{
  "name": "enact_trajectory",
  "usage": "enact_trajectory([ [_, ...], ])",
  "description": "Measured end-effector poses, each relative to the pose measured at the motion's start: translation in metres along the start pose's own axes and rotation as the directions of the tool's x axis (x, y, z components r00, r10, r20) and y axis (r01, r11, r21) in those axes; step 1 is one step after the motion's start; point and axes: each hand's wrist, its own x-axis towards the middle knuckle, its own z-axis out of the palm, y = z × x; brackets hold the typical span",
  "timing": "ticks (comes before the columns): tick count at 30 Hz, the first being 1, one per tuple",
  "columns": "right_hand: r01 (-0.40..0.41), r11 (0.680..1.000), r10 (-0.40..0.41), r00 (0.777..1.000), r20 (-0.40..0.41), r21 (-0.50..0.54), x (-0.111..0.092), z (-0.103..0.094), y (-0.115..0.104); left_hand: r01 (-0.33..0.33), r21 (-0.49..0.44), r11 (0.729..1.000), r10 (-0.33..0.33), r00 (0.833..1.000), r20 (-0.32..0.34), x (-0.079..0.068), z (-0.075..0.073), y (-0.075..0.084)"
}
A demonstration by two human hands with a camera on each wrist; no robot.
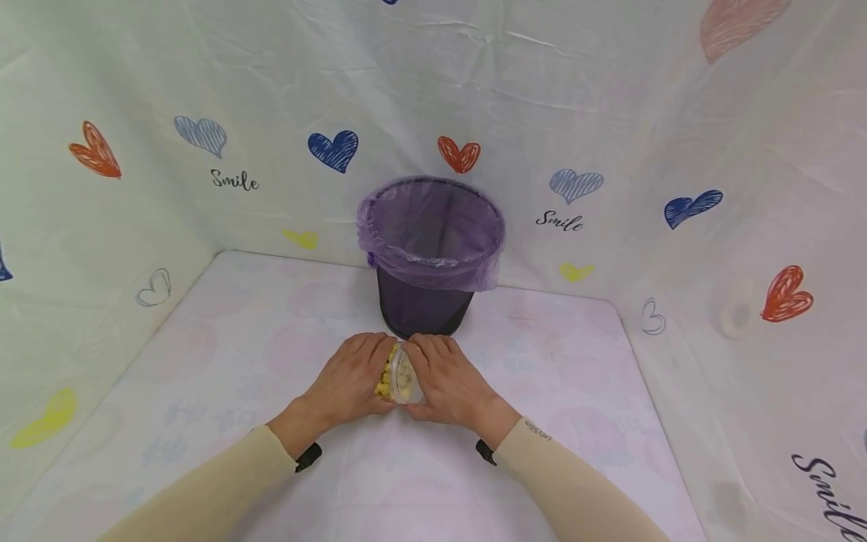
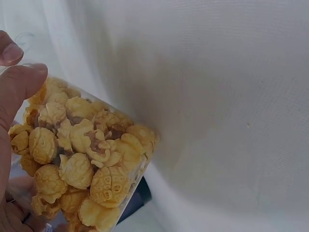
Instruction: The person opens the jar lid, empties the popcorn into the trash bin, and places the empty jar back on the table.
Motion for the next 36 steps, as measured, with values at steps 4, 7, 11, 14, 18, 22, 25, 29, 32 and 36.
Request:
enact_trajectory([
  [4, -0.088, 0.994, 0.087, 0.996, 0.026, 0.062, -0.0002, -0.0014, -0.0003, 0.005, 0.000, 1.000, -0.005, 1.000, -0.011, -0.0004, -0.0005, -0.0009],
  [7, -0.199, 0.972, 0.188, 0.978, 0.092, 0.124, 0.0002, -0.0035, -0.0009, 0.016, 0.004, 1.000, -0.016, 1.000, -0.022, -0.0007, -0.0012, -0.0016],
  [11, -0.260, 0.952, 0.239, 0.961, 0.143, 0.158, 0.0007, -0.0044, -0.0008, 0.019, 0.012, 1.000, -0.019, 1.000, -0.022, -0.0012, 0.0000, -0.0026],
  [14, -0.200, 0.972, 0.187, 0.976, 0.116, 0.123, 0.0011, -0.0034, -0.0005, 0.013, 0.007, 1.000, -0.013, 1.000, -0.013, -0.0012, 0.0010, -0.0026],
  [18, -0.050, 0.999, 0.050, 0.998, 0.045, -0.006, 0.0019, -0.0014, 0.0012, 0.011, 0.001, 1.000, -0.011, 1.000, -0.002, -0.0009, 0.0010, -0.0017],
  [22, -0.014, 0.999, 0.015, 1.000, 0.011, -0.043, 0.0012, -0.0008, 0.0019, 0.015, 0.005, 1.000, -0.015, 1.000, 0.003, -0.0009, 0.0008, -0.0016],
  [25, -0.097, 0.995, 0.096, 0.995, 0.035, 0.032, 0.0012, -0.0021, -0.0004, 0.016, 0.006, 1.000, -0.016, 1.000, -0.003, -0.0011, 0.0006, -0.0021],
  [29, -0.251, 0.955, 0.233, 0.964, 0.128, 0.158, 0.0036, -0.0044, -0.0041, 0.027, -0.002, 1.000, -0.027, 1.000, 0.005, -0.0014, 0.0001, -0.0025],
  [32, -0.288, 0.936, 0.259, 0.953, 0.156, 0.204, 0.0044, -0.0046, -0.0048, 0.034, -0.005, 0.999, -0.033, 0.999, 0.022, -0.0015, -0.0001, -0.0026],
  [36, -0.152, 0.974, 0.142, 0.987, 0.069, 0.167, 0.0045, -0.0030, -0.0027, 0.031, 0.008, 0.999, -0.031, 0.999, 0.022, -0.0015, 0.0000, -0.0031],
])
